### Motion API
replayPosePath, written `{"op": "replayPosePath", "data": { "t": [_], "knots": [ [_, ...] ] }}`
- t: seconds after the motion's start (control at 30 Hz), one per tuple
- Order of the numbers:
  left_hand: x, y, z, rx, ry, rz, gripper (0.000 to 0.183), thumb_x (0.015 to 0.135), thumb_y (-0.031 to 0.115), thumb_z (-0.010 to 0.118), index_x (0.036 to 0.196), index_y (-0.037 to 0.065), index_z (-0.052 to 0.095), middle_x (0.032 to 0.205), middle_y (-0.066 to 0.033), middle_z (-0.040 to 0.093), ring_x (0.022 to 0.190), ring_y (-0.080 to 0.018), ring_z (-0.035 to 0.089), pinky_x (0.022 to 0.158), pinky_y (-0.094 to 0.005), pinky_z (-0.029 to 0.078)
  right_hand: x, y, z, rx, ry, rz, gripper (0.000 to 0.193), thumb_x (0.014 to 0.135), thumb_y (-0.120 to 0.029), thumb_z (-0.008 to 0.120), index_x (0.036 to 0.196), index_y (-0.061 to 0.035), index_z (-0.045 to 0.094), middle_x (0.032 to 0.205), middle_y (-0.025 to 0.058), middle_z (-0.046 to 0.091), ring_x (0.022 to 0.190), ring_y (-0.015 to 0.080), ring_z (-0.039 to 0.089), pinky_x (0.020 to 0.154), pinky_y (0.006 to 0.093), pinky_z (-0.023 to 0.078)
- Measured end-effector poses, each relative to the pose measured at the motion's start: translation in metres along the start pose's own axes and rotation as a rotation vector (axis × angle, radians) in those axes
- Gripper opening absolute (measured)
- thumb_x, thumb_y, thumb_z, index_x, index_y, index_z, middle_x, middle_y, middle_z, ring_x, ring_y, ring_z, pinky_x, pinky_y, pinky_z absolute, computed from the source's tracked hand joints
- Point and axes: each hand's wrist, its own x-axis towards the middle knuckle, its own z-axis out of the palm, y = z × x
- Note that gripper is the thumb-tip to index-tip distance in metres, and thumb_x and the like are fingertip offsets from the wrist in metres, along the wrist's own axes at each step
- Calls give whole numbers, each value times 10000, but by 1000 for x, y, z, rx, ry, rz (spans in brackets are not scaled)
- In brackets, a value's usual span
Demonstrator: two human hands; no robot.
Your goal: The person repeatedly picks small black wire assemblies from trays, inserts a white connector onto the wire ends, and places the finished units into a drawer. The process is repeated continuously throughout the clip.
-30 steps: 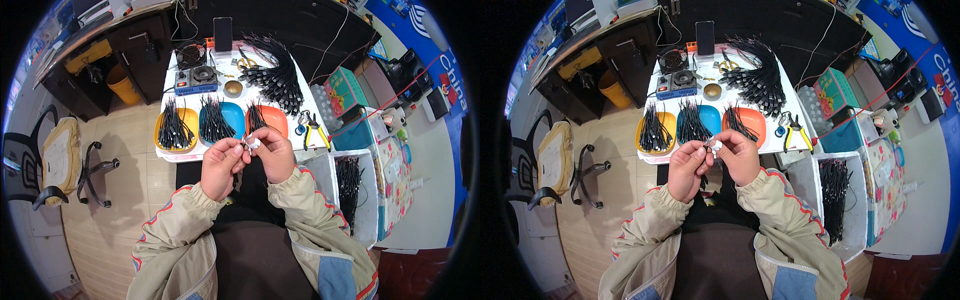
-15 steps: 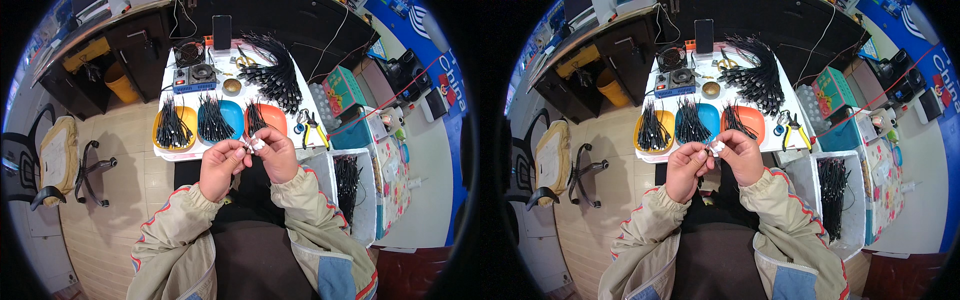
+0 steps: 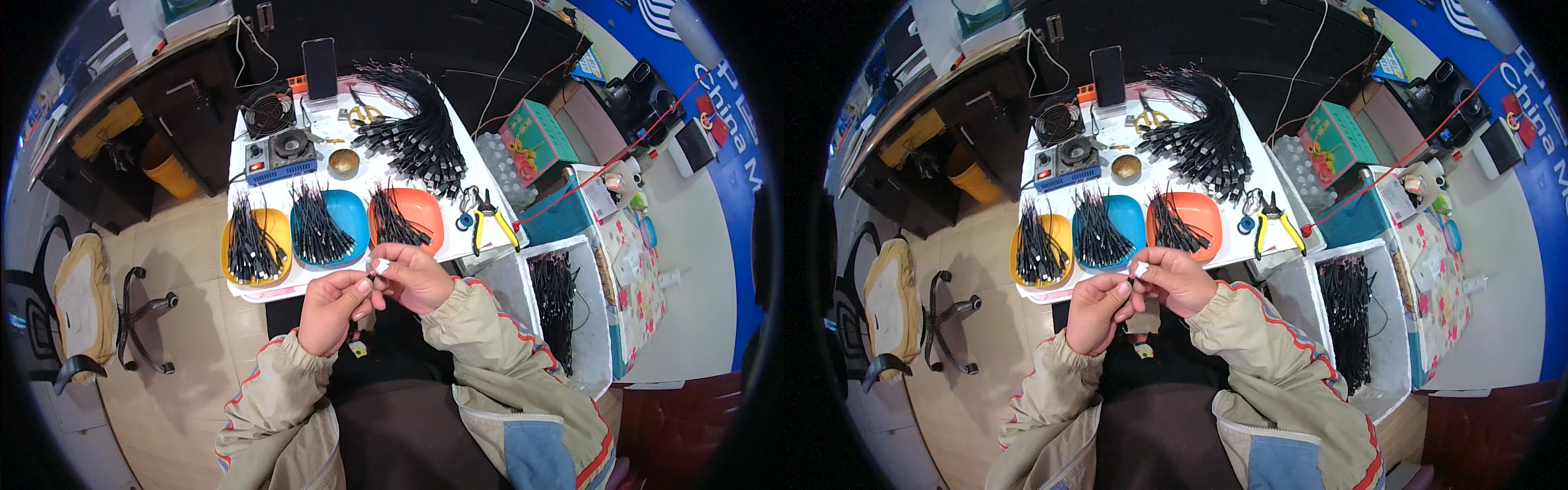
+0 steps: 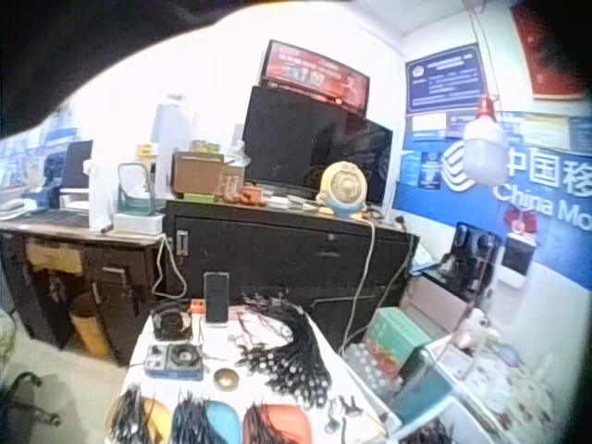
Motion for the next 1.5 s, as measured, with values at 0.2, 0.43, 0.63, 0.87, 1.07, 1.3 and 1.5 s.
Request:
{"op": "replayPosePath", "data": {
  "t": [0.2, 0.43, 0.63, 0.87, 1.07, 1.3, 1.5],
  "knots": [
    [8, -7, -13, 46, 115, 2, 157, 960, 68, 530, 966, -60, 622, 725, -64, 598, 557, -53, 385, 514, -196, 307, 53, -54, -97, -673, 258, -114, 185, 919, -197, 579, 1003, -44, 640, 811, 38, 664, 633, 91, 600, 548, 232, 471],
    [11, -10, -12, 8, 125, -23, 153, 961, 62, 525, 962, -59, 618, 730, -60, 591, 569, -57, 392, 531, -196, 323, 140, -174, -287, -1682, 1382, -99, 351, 749, -370, 710, 676, -26, 702, 674, 142, 676, 668, 246, 668, 676, 380, 509],
    [9, -9, -11, -9, 107, 3, 159, 966, 65, 516, 968, -61, 612, 733, -62, 588, 573, -59, 398, 529, -195, 324, 133, -185, -295, -1352, 1228, 89, 314, 712, -369, 710, 684, -56, 718, 634, 102, 666, 556, 181, 637, 592, 326, 503],
    [-1, -7, -3, -9, 110, 6, 167, 970, 81, 515, 967, -54, 614, 748, -50, 591, 576, -57, 407, 525, -187, 320, 142, -177, -280, -1452, 1266, -48, 366, 690, -422, 762, 641, -64, 711, 631, 111, 666, 594, 223, 648, 618, 347, 508],
    [-6, -5, -5, -7, 129, 60, 168, 970, 82, 515, 960, -53, 614, 746, -49, 589, 578, -56, 407, 523, -185, 316, 115, -194, -266, -906, 1084, 84, 323, 768, -314, 725, 670, -28, 612, 564, 61, 557, 419, 155, 472, 395, 321, 350],
    [-7, -7, -3, -21, 141, 19, 168, 968, 90, 525, 961, -50, 618, 752, -51, 591, 580, -60, 407, 521, -188, 316, 139, -182, -283, -1528, 1325, -163, 368, 754, -350, 727, 705, 12, 681, 725, 163, 667, 624, 287, 639, 603, 401, 493],
    [-3, -6, -14, -21, 169, 32, 171, 972, 94, 522, 961, -48, 615, 753, -49, 588, 586, -59, 408, 526, -188, 321, 164, -189, -301, -1825, 1297, -57, 389, 730, -349, 696, 843, 23, 717, 904, 235, 680, 883, 390, 656, 810, 453, 511]
  ]
}}
